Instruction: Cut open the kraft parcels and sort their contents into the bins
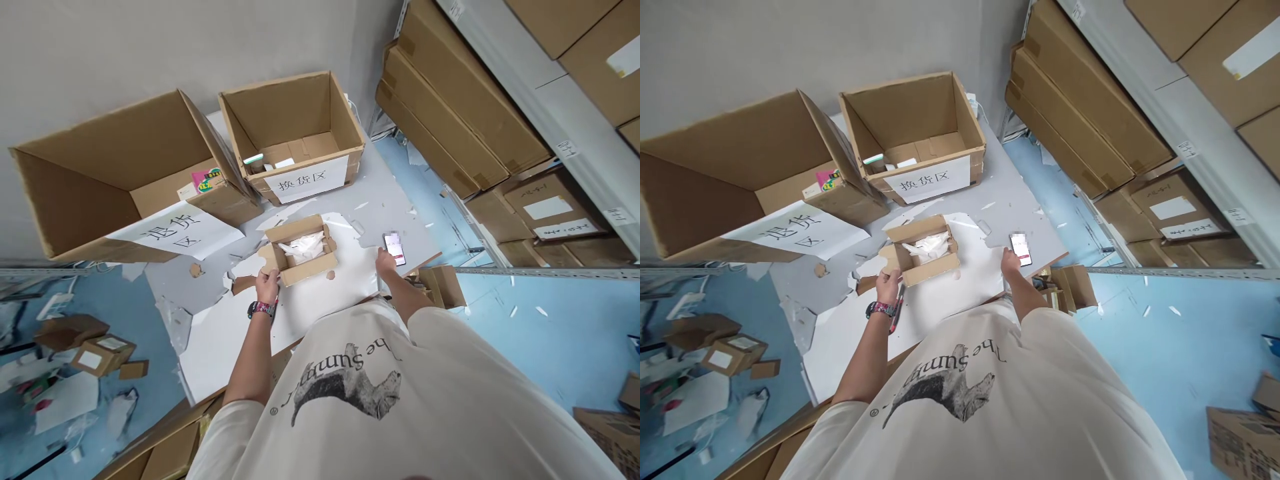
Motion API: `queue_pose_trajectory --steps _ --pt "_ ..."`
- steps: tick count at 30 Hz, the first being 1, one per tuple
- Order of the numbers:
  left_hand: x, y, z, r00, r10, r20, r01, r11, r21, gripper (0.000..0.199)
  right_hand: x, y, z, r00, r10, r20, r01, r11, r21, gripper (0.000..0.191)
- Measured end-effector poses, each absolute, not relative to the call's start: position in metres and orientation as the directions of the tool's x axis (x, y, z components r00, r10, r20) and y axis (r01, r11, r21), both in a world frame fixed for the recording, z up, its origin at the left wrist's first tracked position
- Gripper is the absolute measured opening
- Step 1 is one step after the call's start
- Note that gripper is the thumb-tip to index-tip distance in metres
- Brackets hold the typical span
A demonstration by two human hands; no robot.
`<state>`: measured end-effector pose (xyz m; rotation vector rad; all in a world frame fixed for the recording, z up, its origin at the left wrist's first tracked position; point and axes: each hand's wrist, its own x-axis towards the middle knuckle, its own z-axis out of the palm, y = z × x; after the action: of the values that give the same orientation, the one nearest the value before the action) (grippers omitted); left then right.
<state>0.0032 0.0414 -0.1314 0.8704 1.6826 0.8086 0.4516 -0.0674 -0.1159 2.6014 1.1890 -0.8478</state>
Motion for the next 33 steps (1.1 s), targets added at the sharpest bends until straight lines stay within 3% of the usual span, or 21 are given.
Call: queue_pose_trajectory --steps 5,8,9,11,13,15,17,19,21,23,33 --pt "0.005 0.041 -0.128 -0.206 0.847 -0.490 0.137 0.521 0.843 0.035 0.454 -0.054 -0.107 0.566 0.663 -0.491 0.676 -0.714 -0.184 0.028" --pt "0.006 0.039 -0.128 -0.192 0.854 -0.484 0.144 0.512 0.847 0.035 0.438 -0.030 -0.089 0.555 0.772 -0.311 0.679 -0.636 -0.367 0.027" --pt "0.007 0.039 -0.128 -0.189 0.859 -0.476 0.149 0.505 0.850 0.035 0.426 -0.020 -0.082 0.533 0.814 -0.231 0.687 -0.576 -0.442 0.027" --pt "0.008 0.038 -0.129 -0.191 0.865 -0.463 0.153 0.492 0.857 0.035 0.394 0.000 -0.067 0.430 0.902 0.038 0.643 -0.277 -0.714 0.021" --pt "0.009 0.038 -0.129 -0.199 0.870 -0.451 0.155 0.483 0.862 0.034 0.360 0.017 -0.054 0.230 0.955 0.187 0.605 0.010 -0.796 0.019" --pt "0.009 0.038 -0.129 -0.201 0.872 -0.446 0.162 0.479 0.863 0.034 0.335 0.030 -0.048 0.138 0.961 0.239 0.581 0.116 -0.805 0.024" --pt "0.009 0.039 -0.129 -0.193 0.875 -0.444 0.177 0.476 0.861 0.035 0.325 0.036 -0.050 0.254 0.951 0.179 0.565 0.005 -0.825 0.034" --pt "0.009 0.039 -0.129 -0.176 0.880 -0.440 0.191 0.469 0.862 0.036 0.327 0.037 -0.060 0.400 0.916 0.001 0.508 -0.222 -0.832 0.038" --pt "0.010 0.039 -0.129 -0.160 0.889 -0.430 0.203 0.455 0.867 0.037 0.336 0.034 -0.072 0.427 0.878 -0.217 0.451 -0.415 -0.790 0.032" --pt "0.013 0.038 -0.129 -0.139 0.898 -0.417 0.215 0.438 0.873 0.037 0.344 0.028 -0.081 0.392 0.850 -0.351 0.437 -0.508 -0.743 0.023" --pt "0.033 0.029 -0.109 0.043 0.940 -0.337 0.274 0.314 0.909 0.035 0.367 -0.024 -0.066 0.499 0.806 -0.318 0.341 -0.520 -0.783 0.029"
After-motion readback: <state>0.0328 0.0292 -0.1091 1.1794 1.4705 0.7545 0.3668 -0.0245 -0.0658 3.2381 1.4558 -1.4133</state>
